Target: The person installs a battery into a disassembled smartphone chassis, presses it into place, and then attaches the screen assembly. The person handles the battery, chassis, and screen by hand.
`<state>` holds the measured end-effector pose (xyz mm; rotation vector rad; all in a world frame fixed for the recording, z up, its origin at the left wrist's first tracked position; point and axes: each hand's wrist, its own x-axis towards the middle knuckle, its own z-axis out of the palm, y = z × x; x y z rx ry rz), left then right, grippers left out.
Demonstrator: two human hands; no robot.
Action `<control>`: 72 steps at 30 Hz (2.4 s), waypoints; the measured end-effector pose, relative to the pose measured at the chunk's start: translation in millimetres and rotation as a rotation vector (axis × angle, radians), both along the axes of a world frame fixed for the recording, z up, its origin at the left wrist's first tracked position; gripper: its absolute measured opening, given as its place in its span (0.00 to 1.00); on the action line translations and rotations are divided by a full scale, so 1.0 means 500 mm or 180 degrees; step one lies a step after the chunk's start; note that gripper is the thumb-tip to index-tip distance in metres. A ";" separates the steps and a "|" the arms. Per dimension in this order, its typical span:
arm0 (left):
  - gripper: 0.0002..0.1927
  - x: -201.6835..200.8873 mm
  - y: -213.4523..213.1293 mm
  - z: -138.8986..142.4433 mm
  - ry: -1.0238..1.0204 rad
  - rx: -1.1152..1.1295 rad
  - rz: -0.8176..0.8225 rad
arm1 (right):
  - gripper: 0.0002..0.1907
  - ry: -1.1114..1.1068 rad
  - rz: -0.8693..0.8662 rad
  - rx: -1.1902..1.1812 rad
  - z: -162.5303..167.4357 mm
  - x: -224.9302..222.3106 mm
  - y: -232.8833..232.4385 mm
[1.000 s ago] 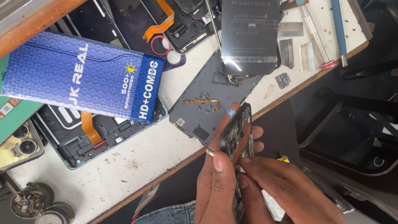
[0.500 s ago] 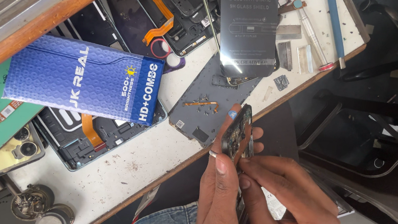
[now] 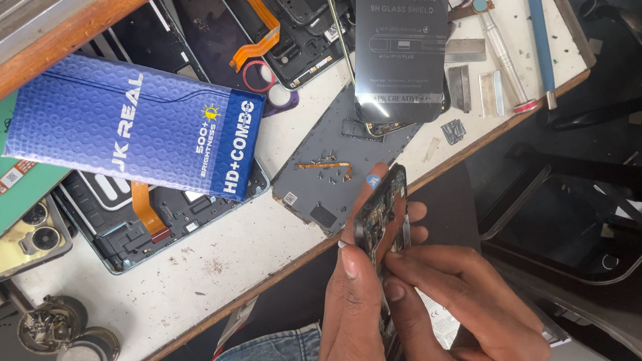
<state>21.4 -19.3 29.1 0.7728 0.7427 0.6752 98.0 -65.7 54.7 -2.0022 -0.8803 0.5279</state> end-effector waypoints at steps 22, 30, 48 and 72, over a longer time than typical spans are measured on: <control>0.48 0.000 -0.004 -0.010 -0.0080 -0.0009 -0.0019 | 0.12 -0.0363 0.0333 -0.0121 0.015 0.008 -0.004; 0.43 -0.008 0.002 -0.023 -0.0722 -0.1503 0.0275 | 0.13 0.0676 0.0721 -0.0348 0.001 0.069 -0.024; 0.26 -0.018 0.064 0.037 -0.0867 -0.1590 0.0217 | 0.50 0.2288 0.0762 0.0203 -0.022 0.087 -0.070; 0.22 -0.019 0.031 0.024 -0.0585 -0.0998 0.0076 | 0.43 0.1620 0.0433 0.0242 -0.007 0.062 0.001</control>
